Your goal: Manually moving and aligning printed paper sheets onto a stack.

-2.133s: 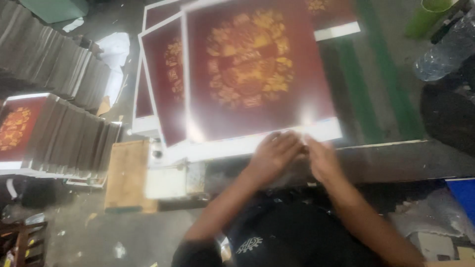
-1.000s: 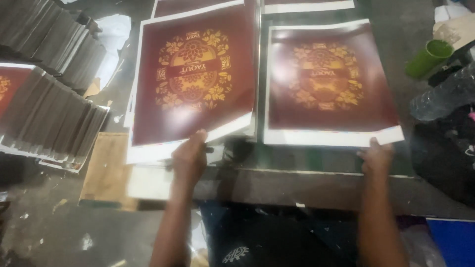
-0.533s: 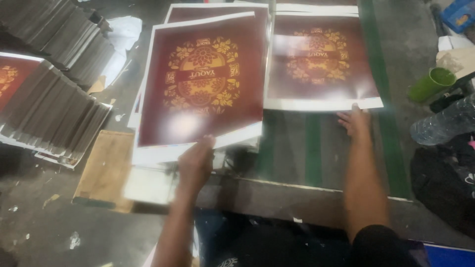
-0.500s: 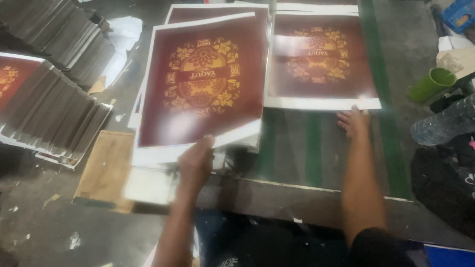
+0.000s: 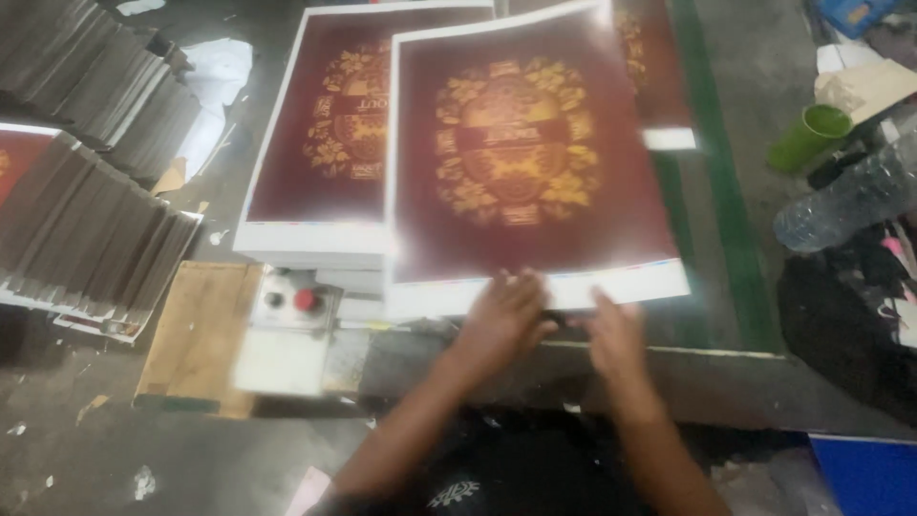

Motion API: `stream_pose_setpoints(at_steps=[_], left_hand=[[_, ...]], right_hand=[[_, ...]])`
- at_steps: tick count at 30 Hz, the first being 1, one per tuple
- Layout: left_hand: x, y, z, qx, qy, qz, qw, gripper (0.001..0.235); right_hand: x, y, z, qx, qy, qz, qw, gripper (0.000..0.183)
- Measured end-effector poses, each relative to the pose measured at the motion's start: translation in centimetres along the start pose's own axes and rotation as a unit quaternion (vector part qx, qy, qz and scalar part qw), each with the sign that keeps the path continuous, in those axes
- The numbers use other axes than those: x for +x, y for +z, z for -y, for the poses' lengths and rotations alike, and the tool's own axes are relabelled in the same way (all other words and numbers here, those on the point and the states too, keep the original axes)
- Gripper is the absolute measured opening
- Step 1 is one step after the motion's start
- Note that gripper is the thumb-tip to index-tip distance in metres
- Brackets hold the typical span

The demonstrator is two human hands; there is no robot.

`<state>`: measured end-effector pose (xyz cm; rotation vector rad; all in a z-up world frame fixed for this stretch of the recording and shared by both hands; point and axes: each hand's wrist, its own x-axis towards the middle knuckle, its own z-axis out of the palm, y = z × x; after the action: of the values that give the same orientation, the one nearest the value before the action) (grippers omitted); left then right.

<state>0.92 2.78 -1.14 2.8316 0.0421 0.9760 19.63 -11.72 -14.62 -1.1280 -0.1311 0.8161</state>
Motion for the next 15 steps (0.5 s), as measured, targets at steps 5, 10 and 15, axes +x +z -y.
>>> stream_pose_setpoints(at_steps=[5, 10, 15], left_hand=[[-1.5, -1.1, 5.9, 0.102, -0.164, 0.010, 0.981, 0.052], [-1.9, -3.7, 8.0, 0.189, -0.238, 0.096, 0.948, 0.089], [-4.2, -1.2, 11.3, 0.225, -0.233, 0.123, 0.938, 0.082]], right_hand=[[-4.1, -2.5, 7.2, -0.061, -0.097, -0.139, 0.984, 0.016], [-3.4, -11.6, 5.8, -0.251, -0.243, -0.005, 0.937, 0.017], [-2.9, -12.9, 5.4, -0.258, -0.232, -0.046, 0.937, 0.019]])
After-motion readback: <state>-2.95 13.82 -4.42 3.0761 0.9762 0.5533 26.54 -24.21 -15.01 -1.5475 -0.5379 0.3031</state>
